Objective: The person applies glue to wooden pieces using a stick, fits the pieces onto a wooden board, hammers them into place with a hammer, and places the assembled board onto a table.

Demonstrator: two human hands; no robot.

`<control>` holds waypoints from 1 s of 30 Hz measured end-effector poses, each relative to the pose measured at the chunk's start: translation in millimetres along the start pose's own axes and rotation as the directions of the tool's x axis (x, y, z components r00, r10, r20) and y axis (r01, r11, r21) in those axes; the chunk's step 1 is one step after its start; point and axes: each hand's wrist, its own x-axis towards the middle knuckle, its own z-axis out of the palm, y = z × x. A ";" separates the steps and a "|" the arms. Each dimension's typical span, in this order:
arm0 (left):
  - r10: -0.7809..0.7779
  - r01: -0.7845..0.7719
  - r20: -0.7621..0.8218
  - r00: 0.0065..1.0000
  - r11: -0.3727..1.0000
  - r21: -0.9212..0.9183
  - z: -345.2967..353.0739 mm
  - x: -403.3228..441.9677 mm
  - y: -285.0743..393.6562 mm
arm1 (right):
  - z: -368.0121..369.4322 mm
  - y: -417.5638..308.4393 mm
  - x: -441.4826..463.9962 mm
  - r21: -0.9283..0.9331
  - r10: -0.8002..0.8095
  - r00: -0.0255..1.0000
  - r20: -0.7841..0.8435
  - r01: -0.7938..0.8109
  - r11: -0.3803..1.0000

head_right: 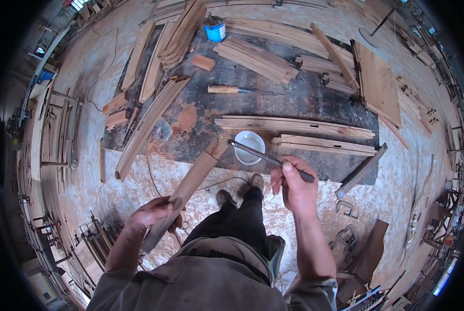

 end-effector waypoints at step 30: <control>0.761 0.021 -0.179 0.624 0.212 0.977 12.0 16.7 -12.8 | 37.1 -0.9 -23.6 -0.604 -0.072 0.989 0.131 0.138 0.785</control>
